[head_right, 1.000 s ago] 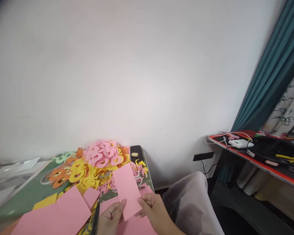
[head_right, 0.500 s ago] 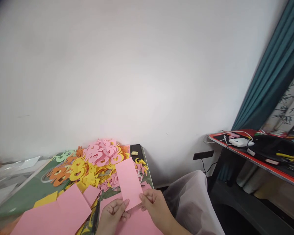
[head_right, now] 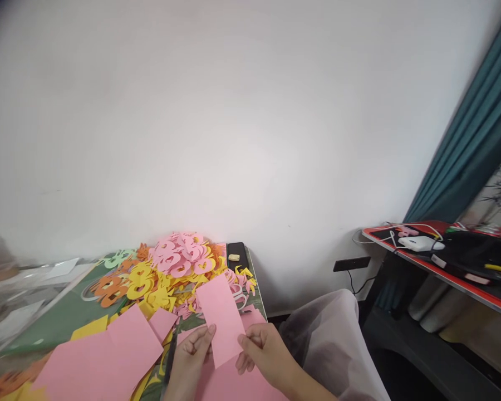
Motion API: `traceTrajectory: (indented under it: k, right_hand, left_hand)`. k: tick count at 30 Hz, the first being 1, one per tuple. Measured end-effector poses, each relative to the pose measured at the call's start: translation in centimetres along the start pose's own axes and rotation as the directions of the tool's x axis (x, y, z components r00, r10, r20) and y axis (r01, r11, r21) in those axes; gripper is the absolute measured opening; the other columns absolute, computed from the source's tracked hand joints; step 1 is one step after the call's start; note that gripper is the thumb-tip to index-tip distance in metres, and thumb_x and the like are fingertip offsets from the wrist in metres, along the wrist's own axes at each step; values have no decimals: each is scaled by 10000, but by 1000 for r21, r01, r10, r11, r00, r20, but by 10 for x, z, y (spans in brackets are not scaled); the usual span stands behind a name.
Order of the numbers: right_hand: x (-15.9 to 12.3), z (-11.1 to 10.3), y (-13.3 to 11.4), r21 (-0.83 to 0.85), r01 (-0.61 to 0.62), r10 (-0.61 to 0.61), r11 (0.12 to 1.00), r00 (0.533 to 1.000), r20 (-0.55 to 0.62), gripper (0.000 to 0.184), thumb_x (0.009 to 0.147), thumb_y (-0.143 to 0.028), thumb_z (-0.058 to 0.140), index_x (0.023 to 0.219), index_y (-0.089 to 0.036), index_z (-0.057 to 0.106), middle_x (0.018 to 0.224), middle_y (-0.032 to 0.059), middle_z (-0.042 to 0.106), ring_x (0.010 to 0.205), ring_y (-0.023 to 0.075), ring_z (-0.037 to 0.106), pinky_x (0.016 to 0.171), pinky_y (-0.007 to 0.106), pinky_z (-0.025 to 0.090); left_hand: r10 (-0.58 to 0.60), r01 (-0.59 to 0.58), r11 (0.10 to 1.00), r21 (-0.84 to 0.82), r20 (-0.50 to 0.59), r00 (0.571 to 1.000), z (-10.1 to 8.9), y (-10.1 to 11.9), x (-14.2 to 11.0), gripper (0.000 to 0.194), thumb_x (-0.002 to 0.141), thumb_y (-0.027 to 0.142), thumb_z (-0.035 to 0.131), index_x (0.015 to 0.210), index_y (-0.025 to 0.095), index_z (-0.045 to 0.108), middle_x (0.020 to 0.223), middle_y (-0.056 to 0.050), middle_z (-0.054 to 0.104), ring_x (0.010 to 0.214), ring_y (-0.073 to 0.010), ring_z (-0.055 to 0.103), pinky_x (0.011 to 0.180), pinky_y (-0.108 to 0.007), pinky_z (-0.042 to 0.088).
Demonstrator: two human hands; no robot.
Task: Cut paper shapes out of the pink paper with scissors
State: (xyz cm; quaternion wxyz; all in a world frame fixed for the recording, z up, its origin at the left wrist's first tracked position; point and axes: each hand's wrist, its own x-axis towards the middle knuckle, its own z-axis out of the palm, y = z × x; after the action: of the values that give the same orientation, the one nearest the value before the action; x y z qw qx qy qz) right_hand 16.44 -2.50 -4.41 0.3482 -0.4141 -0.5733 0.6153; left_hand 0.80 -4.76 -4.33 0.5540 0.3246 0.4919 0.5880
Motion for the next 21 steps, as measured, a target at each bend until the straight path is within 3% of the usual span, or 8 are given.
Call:
traceTrajectory:
  k: [8, 14, 21]
  right_hand:
    - [8, -12, 3, 8, 132, -130, 991, 984, -118, 471, 646, -603, 510, 573, -138, 516, 497, -36, 459, 464, 82, 396, 461, 205, 310]
    - [4, -10, 4, -21, 111, -112, 994, 991, -75, 452, 666, -561, 526, 505, -147, 439, 451, -56, 357, 427, 57, 298, 427, 197, 229]
    - [6, -10, -2, 12, 132, -130, 991, 985, -118, 444, 643, -574, 533, 547, -148, 453, 474, -48, 390, 439, 68, 324, 440, 203, 244]
  left_hand:
    - [-90, 75, 994, 80, 209, 974, 0, -12, 2, 395, 629, 498, 604, 688, 111, 660, 492, -11, 586, 417, -70, 457, 409, -163, 322]
    - [-63, 57, 998, 34, 218, 974, -6, -12, 5, 327, 633, 410, 644, 823, 144, 652, 591, -18, 641, 523, -121, 547, 491, -199, 397]
    - [-92, 79, 994, 76, 187, 978, 2, -5, -1, 395, 583, 487, 646, 722, 118, 661, 588, -48, 652, 559, -156, 583, 494, -219, 425]
